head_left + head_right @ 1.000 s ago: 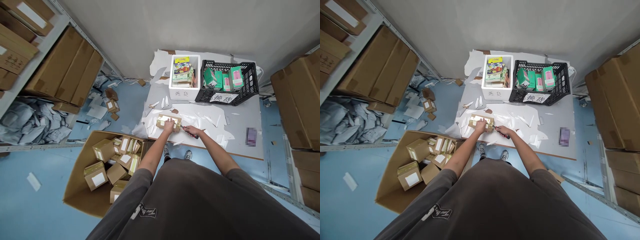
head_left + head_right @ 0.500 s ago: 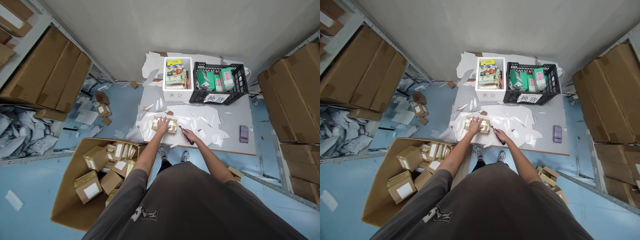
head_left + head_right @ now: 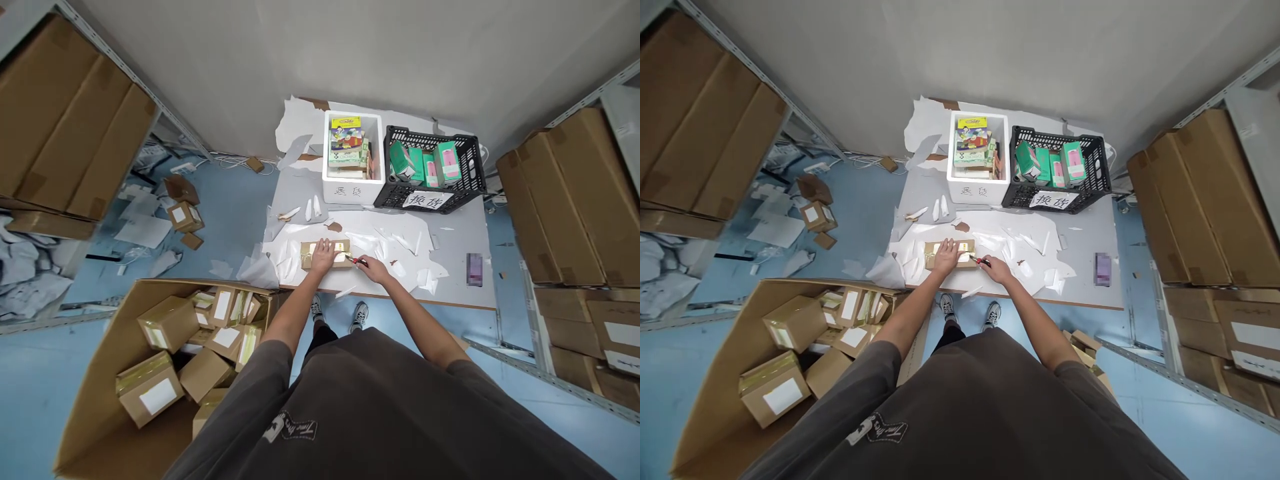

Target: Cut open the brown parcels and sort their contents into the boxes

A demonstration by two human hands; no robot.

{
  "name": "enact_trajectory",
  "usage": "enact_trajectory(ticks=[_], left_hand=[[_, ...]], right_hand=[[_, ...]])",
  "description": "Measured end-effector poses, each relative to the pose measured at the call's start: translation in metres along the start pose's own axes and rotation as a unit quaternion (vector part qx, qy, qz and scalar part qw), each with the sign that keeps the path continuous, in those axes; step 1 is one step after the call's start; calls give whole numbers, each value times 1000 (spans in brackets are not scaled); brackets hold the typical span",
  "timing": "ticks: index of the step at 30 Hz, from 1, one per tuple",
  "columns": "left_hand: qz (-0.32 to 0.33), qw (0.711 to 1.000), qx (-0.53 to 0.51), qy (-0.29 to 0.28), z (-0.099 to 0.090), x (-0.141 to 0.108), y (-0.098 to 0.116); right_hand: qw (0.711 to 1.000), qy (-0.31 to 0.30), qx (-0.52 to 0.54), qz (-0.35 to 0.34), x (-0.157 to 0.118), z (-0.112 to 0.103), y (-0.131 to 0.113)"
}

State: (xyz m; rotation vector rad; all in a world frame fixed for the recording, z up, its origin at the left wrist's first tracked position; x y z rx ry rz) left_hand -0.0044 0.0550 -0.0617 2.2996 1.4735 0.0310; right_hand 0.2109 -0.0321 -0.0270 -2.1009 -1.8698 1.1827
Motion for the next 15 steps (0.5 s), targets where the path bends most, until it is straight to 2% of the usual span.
enact_trajectory(ticks=[4,9,15], left_hand=[[7,1000,-22,4,8,1,-3],[12,1000,-28,7,9,0,-5],[12,999,-29,5,8,-1,-3]], right_hand=[[999,4,-51,-15,12,5,-10],[994,1,-113,2,21,7,-22],[987,-2,-159,29,15,4,-16]])
Point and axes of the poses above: each hand's wrist, its own x-axis towards the middle knuckle, its own z-axis out of the palm, y = z × x, the point moved 5 cm from there along x, towards the middle knuckle, and after that the axes turned 1 degree about y, right-handed, at the moved point
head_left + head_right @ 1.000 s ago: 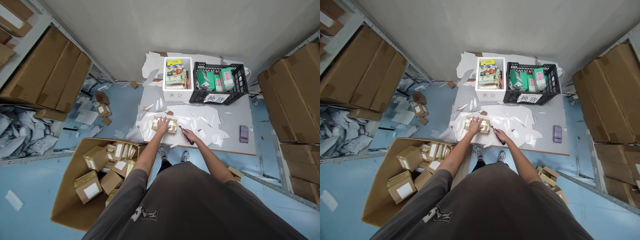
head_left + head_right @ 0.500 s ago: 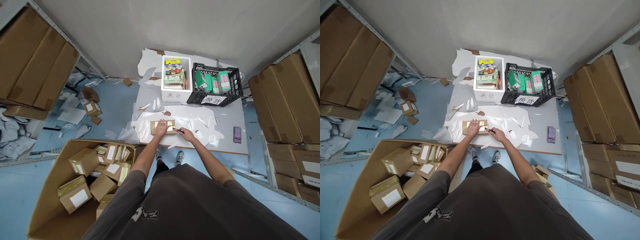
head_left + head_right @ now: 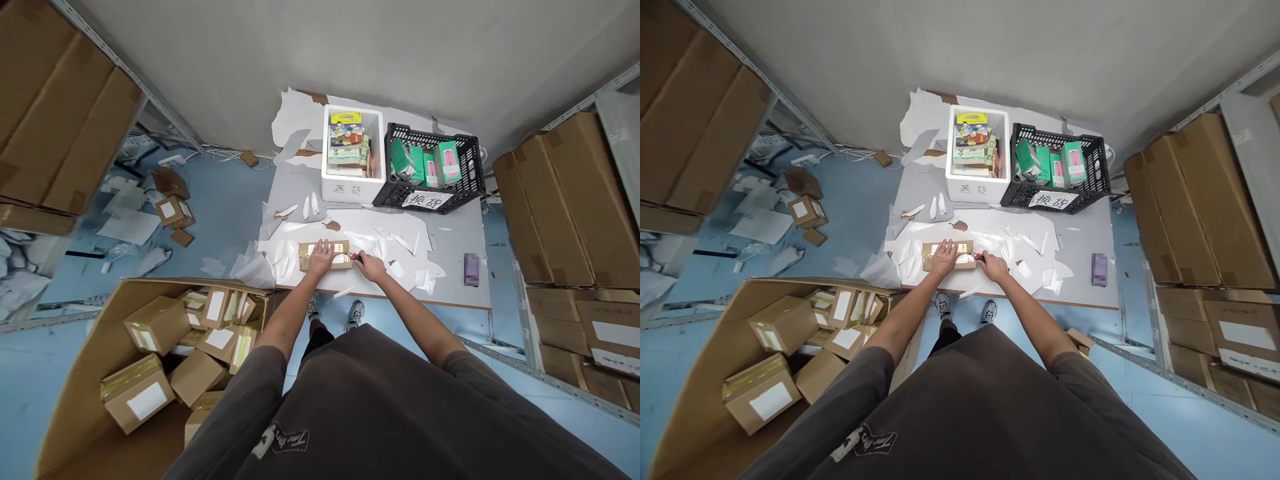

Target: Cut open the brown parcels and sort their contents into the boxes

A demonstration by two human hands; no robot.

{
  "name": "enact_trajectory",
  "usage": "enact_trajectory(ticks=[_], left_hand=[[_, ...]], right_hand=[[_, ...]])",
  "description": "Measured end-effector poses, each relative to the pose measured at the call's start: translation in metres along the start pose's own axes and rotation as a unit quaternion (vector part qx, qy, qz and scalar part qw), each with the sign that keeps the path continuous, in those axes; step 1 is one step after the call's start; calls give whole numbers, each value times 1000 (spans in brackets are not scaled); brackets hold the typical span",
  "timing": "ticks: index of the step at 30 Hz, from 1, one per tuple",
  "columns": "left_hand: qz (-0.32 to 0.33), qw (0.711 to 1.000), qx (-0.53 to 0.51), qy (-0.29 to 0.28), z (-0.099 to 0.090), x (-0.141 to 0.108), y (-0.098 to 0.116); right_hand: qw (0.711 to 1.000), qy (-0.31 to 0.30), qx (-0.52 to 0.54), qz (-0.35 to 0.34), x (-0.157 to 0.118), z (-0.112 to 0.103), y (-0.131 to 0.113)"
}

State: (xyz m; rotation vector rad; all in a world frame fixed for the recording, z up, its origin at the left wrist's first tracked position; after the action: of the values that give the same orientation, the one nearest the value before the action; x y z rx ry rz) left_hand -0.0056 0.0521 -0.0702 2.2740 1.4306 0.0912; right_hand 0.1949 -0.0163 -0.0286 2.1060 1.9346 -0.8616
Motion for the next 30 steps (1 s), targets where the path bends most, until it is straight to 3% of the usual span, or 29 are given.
enact_trajectory(ticks=[9,11,14,15,18,20,26,30], left_hand=[[-6,1000,-3,-6,-1,-3,1],[-10,1000,0,-6,-2,-6,1],[-12,1000,5,-5,-3,-10,1],[-14,1000,7,-4,-2,-11,0],[-22,1000,15,5,-2,-11,-2],[-26,999,23,19,-1,-10,-3],[-41,997,51,32,0,-7,-6],[-46,997,57,28,-2,-8,-5]], right_hand=[[997,45,52,34,-7,16,6],[990,61,91,89,-17,22,17],[950,91,156,256,-38,25,60],[939,109,167,280,-45,22,75],[951,128,176,219,-53,8,102],[964,120,177,160,-52,2,103],[989,38,145,-1,-31,10,42],[991,13,123,-60,-10,12,10]])
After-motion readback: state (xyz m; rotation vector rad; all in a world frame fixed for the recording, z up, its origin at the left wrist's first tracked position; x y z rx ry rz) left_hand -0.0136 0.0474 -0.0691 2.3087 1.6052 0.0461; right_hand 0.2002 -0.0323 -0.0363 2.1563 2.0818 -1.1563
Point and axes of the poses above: each hand's wrist, its own x-axis towards the middle knuckle, its own z-axis out of the palm, y = z × x, the point moved 5 cm from there along x, towards the middle knuckle, and after that the axes turned 1 degree about y, right-handed, at the moved point
